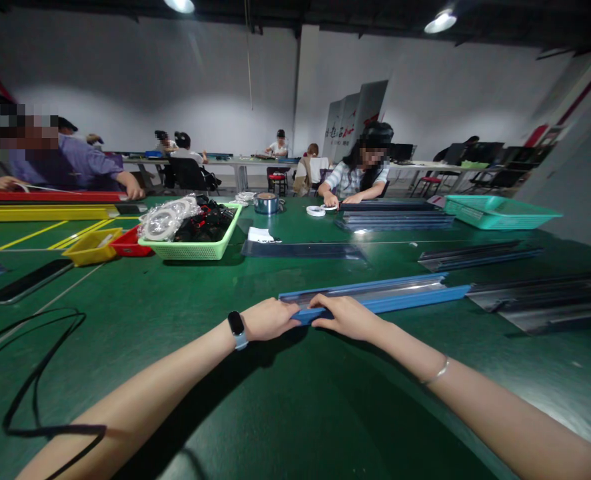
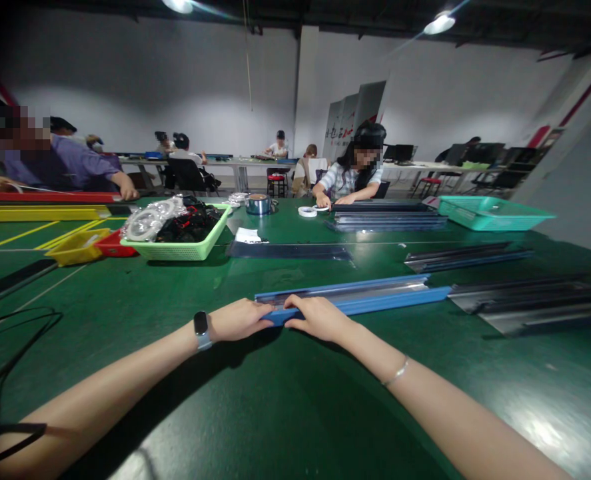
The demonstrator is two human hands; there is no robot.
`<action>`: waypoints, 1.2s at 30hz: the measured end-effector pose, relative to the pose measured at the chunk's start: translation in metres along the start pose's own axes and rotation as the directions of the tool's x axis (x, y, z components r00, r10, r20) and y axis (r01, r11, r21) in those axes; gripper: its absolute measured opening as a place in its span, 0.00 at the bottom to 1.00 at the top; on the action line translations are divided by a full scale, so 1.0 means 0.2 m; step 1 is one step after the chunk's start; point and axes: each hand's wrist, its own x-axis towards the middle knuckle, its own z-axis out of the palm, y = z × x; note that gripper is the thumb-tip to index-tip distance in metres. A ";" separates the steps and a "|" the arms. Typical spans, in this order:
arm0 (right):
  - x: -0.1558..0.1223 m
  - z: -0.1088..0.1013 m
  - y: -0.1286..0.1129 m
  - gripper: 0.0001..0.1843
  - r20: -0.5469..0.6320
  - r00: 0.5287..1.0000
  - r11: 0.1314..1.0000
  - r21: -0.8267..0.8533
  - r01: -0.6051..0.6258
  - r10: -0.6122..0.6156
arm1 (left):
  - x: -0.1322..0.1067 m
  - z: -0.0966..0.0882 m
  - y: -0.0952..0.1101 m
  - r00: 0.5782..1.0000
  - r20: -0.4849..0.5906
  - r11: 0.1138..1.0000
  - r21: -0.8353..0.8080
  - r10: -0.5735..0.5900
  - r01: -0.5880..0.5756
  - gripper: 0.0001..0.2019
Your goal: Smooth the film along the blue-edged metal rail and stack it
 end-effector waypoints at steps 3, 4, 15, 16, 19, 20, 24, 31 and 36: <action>0.02 0.00 0.01 0.16 0.050 0.998 1.000 0.000 0.025 -0.025 | 0.00 0.01 -0.01 1.000 -0.010 0.998 -0.056 -0.001 0.001 0.13; 0.02 0.00 0.01 0.16 0.067 0.997 0.999 0.001 0.032 -0.032 | -0.01 0.01 -0.02 1.000 -0.009 0.996 -0.084 -0.003 0.002 0.13; 0.02 -0.03 0.05 0.17 0.103 0.993 0.997 0.049 0.058 -0.063 | -0.07 0.00 -0.07 0.999 0.011 0.956 -0.293 0.031 -0.026 0.22; 0.02 -0.03 0.06 0.17 0.104 0.993 0.997 0.055 0.059 -0.064 | -0.07 0.01 -0.08 0.999 0.014 0.953 -0.302 0.041 -0.035 0.20; 0.01 -0.04 0.07 0.18 0.110 0.992 0.996 0.071 0.050 -0.057 | -0.08 0.02 -0.11 0.997 0.023 0.946 -0.316 0.077 -0.066 0.14; 0.01 -0.04 0.08 0.19 0.113 0.992 0.996 0.074 0.046 -0.055 | -0.08 0.02 -0.12 0.996 0.023 0.947 -0.313 0.084 -0.073 0.13; 0.00 -0.05 0.10 0.19 0.122 0.991 0.997 0.071 0.043 -0.051 | -0.06 0.05 -0.13 0.996 0.011 0.961 -0.265 0.091 -0.085 0.12; -0.01 -0.07 0.15 0.19 0.120 0.993 0.998 0.062 0.007 -0.014 | 0.01 0.07 -0.11 0.993 -0.012 0.974 -0.193 0.119 -0.119 0.15; -0.04 -0.08 0.16 0.17 0.094 0.995 1.000 -0.016 -0.017 0.018 | 0.06 0.11 -0.09 0.993 -0.027 0.978 -0.171 0.118 -0.121 0.14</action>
